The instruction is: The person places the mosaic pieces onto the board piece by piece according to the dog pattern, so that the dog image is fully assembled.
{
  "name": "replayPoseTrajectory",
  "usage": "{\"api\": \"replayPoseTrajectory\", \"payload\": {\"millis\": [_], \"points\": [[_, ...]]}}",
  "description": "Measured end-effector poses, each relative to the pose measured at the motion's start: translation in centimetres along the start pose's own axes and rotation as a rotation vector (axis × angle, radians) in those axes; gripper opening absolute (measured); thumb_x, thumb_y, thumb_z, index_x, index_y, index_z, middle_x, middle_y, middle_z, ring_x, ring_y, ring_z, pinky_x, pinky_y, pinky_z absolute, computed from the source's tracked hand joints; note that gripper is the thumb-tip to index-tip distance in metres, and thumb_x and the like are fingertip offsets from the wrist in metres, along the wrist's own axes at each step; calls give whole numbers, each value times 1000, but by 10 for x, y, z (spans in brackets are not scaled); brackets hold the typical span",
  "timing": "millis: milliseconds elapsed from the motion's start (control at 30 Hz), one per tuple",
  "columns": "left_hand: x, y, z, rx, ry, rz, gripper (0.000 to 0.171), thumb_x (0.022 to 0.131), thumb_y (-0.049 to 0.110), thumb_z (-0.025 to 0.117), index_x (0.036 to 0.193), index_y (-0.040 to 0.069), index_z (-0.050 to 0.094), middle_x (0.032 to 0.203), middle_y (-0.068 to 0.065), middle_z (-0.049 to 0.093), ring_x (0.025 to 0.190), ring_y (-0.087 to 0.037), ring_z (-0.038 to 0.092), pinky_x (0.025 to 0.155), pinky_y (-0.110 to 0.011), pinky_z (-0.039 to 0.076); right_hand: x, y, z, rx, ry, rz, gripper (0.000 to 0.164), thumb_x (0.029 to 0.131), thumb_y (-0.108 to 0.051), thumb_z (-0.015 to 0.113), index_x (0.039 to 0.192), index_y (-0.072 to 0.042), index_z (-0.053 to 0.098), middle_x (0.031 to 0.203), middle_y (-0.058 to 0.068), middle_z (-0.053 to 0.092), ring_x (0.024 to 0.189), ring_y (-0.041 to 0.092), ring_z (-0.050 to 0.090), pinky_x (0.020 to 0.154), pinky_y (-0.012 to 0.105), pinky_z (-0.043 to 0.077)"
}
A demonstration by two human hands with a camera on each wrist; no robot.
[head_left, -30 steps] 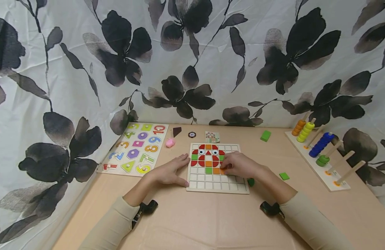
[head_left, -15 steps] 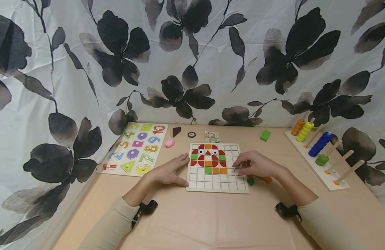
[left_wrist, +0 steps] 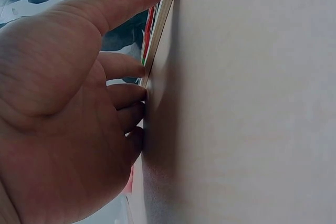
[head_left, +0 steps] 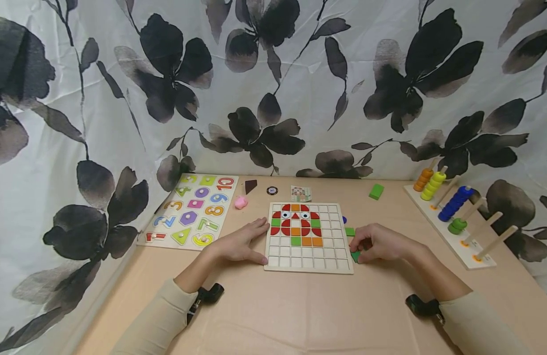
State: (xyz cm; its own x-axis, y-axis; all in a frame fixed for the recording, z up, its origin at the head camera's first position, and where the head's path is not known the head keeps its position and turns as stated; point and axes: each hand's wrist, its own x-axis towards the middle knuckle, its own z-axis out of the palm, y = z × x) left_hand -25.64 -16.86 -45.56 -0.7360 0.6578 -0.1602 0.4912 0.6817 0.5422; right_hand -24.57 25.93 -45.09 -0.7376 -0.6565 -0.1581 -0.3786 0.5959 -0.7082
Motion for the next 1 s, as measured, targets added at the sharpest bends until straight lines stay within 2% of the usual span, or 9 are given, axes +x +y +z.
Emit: {"api": "replayPoseTrajectory", "payload": {"millis": [167,300,433,533,667,833,1000], "points": [[1,0,-1,7,-2,1,101,76,54,74,153,11,24,161,-7,10,148,-25,6,118,-42,11,1,-2,-5,46,11,25,16,77,-19,81,85,-18,68,80,0,63,72,18,56,58,24,46],[1,0,-1,14,1,5,101,76,54,74,153,10,24,161,-8,10,148,-25,6,118,-42,11,8,-7,-10,83,79,38,14,80,-21,79,91,-16,72,80,-1,66,72,19,58,59,24,49],[0,0,-1,3,-3,4,101,76,53,75,153,11,24,161,-8,9,148,-25,6,118,-43,11,23,-13,-8,45,181,-34,16,82,-17,77,97,-14,75,88,-5,69,78,19,59,66,26,53],[0,1,-1,-6,-7,3,101,76,53,75,153,11,24,161,-8,9,148,-25,6,118,-43,11,35,-18,-3,-10,221,-109,14,82,-14,76,96,-14,76,92,-7,70,82,17,60,71,26,54],[0,2,-1,-6,-4,5,101,76,52,75,153,10,24,161,-8,10,148,-26,6,118,-44,11,47,-25,7,-76,218,-160,13,81,-15,77,94,-17,76,93,-8,70,86,14,59,73,25,53],[-1,2,0,-8,-1,-2,100,77,51,75,153,10,24,161,-8,9,148,-25,5,118,-44,11,55,-30,14,-180,207,-155,12,78,-19,81,88,-22,76,85,-10,69,77,12,57,66,24,51],[0,2,0,-13,-6,-5,100,76,50,76,153,11,24,162,-7,9,148,-24,5,118,-43,10,57,-29,14,-193,124,-152,13,77,-19,82,88,-22,77,85,-12,68,73,8,59,65,23,53]]}}
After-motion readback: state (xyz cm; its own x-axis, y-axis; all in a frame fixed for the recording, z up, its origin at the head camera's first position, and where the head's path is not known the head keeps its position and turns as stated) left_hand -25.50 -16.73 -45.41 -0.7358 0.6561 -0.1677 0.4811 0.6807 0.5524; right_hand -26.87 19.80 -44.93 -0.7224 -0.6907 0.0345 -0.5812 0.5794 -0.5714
